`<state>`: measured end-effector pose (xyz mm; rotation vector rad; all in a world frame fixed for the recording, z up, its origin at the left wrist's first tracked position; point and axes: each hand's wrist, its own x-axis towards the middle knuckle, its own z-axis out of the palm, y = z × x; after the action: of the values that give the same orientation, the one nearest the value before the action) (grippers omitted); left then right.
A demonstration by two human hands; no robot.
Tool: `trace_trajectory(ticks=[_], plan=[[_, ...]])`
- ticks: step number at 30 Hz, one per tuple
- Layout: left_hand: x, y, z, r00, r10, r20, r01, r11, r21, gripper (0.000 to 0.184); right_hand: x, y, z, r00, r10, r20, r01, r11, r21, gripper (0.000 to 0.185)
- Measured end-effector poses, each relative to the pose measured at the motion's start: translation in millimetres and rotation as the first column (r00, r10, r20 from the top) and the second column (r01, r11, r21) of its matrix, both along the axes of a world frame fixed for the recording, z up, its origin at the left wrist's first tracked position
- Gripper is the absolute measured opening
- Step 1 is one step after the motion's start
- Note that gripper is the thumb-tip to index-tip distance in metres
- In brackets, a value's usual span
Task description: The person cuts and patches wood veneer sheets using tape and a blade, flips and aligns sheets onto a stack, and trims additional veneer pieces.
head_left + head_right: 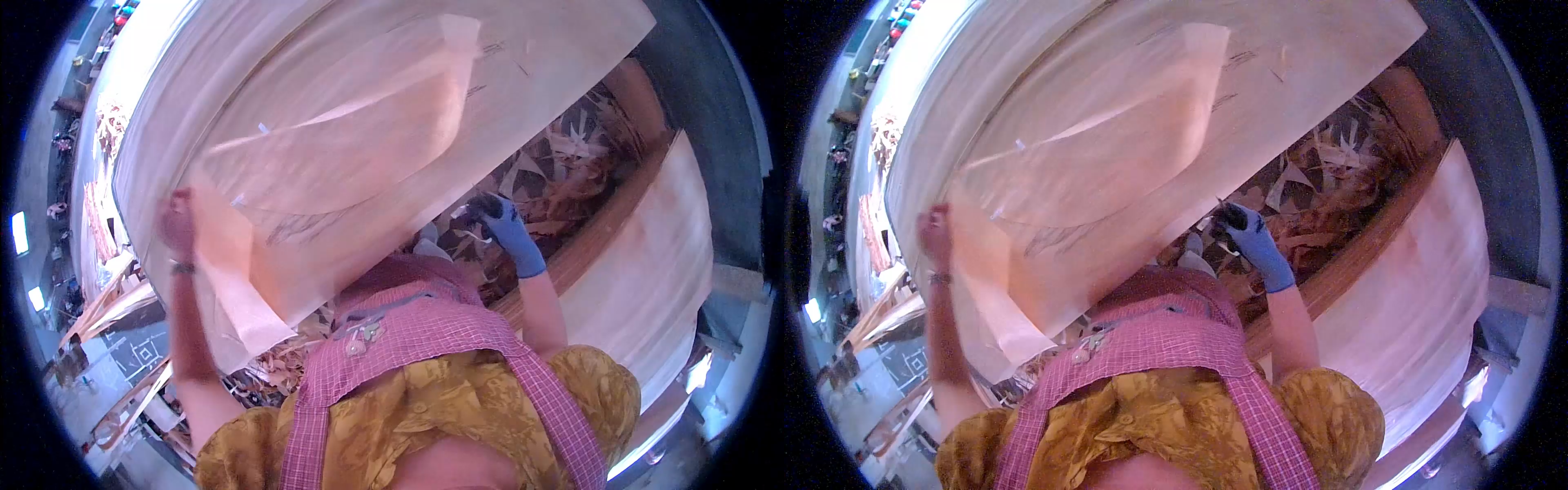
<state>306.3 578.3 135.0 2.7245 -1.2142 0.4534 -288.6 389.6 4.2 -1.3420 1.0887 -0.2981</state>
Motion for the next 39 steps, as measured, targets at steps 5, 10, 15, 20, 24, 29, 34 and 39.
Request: trace_trajectory(ticks=[5,10,15,20,24,29,34,39], plan=[[174,-72,88,0.914,0.406,0.02,-0.4,0.889,0.221,0.067,26,-1,-33,0.99,-0.058,0.13,0.053,0.998,0.04,0.028],[121,-149,3,0.822,-0.23,0.522,0.294,0.955,-0.043,0.07,85,5,-13,0.926,-0.227,0.303,0.136,0.946,0.294,0.023],[-160,-157,-66,0.859,-0.512,0.017,0.512,0.856,-0.066,0.06,131,-5,16,0.888,-0.344,0.306,0.27,0.927,0.26,0.024],[-247,-126,-141,0.697,-0.667,-0.263,0.673,0.736,-0.081,0.061,133,-14,-27,0.945,-0.323,0.046,0.298,0.912,0.282,0.022],[-291,-129,-136,0.478,-0.708,-0.52,0.826,0.564,-0.009,0.061,132,-12,-35,0.95,-0.312,-0.012,0.304,0.915,0.265,0.027],[-302,-130,-136,0.492,-0.702,-0.516,0.849,0.518,0.104,0.061,126,-5,-65,0.95,-0.291,-0.113,0.305,0.943,0.137,0.036],[-306,-122,-143,0.526,-0.729,-0.437,0.845,0.508,0.17,0.062,108,-20,-22,0.915,0.137,-0.38,-0.128,0.991,0.049,0.044],[-309,-127,-142,0.51,-0.704,-0.495,0.851,0.498,0.168,0.063,94,-42,-33,0.712,0.177,-0.68,-0.536,0.762,-0.363,0.027]])
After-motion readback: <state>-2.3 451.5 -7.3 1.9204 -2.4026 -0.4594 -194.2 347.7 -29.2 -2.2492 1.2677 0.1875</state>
